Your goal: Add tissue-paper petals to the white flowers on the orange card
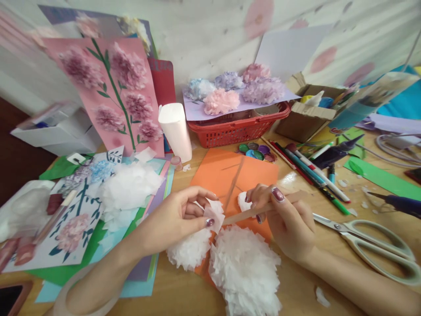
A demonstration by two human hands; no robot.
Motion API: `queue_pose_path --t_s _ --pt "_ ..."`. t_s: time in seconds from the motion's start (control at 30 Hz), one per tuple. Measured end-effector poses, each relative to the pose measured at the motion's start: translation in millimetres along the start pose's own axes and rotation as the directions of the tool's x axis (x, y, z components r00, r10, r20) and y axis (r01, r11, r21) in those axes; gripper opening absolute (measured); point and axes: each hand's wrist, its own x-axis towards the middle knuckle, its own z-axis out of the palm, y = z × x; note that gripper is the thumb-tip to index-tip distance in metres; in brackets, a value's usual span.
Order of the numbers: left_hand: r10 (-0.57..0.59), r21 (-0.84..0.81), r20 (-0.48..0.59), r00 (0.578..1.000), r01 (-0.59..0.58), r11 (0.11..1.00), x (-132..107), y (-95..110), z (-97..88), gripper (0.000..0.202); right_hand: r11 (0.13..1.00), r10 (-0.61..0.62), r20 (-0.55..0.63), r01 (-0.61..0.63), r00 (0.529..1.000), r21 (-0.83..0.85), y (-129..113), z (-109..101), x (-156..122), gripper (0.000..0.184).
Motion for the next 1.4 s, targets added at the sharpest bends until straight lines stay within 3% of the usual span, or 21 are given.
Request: queue_pose_path --t_s 0.17,0.37,0.5,0.63,0.83,1.13,1.4 --pt "-0.022 -0.005 -0.009 1.0 0.022 1.0 1.0 1.1 -0.2 0.041 1.0 0.001 0.001 -0.001 1.0 0.006 -2.7 1.7 1.3 0.044" --pt "0.004 0.04 0.088 0.996 -0.008 0.999 -0.2 0.9 -2.9 0.04 1.0 0.013 -0.059 -0.013 0.998 -0.001 -0.7 -1.2 4.6 0.044" --pt "0.006 0.066 0.118 0.993 -0.014 0.998 0.3 -1.6 -2.5 0.039 0.999 0.039 -0.04 -0.038 0.998 0.027 -1.2 -0.9 4.7 0.043" --pt "-0.013 0.087 0.085 0.996 0.006 0.996 0.5 -0.4 -2.2 0.037 1.0 0.017 -0.007 -0.017 1.0 0.016 -1.4 0.4 4.1 0.044" --pt "-0.03 0.015 0.018 0.999 0.03 0.999 0.7 2.2 -3.4 0.04 1.0 0.023 -0.078 -0.021 0.997 0.019 0.6 0.8 6.4 0.045" --pt "-0.026 -0.011 0.049 0.998 0.026 1.0 4.9 -4.0 2.2 0.031 0.998 0.055 0.052 -0.054 0.997 -0.019 3.2 -2.3 0.8 0.045" --pt "0.007 -0.033 0.036 0.999 -0.006 0.999 2.0 -1.0 2.3 0.032 0.999 -0.008 -0.056 0.011 0.998 0.053 -2.5 2.7 6.4 0.044"
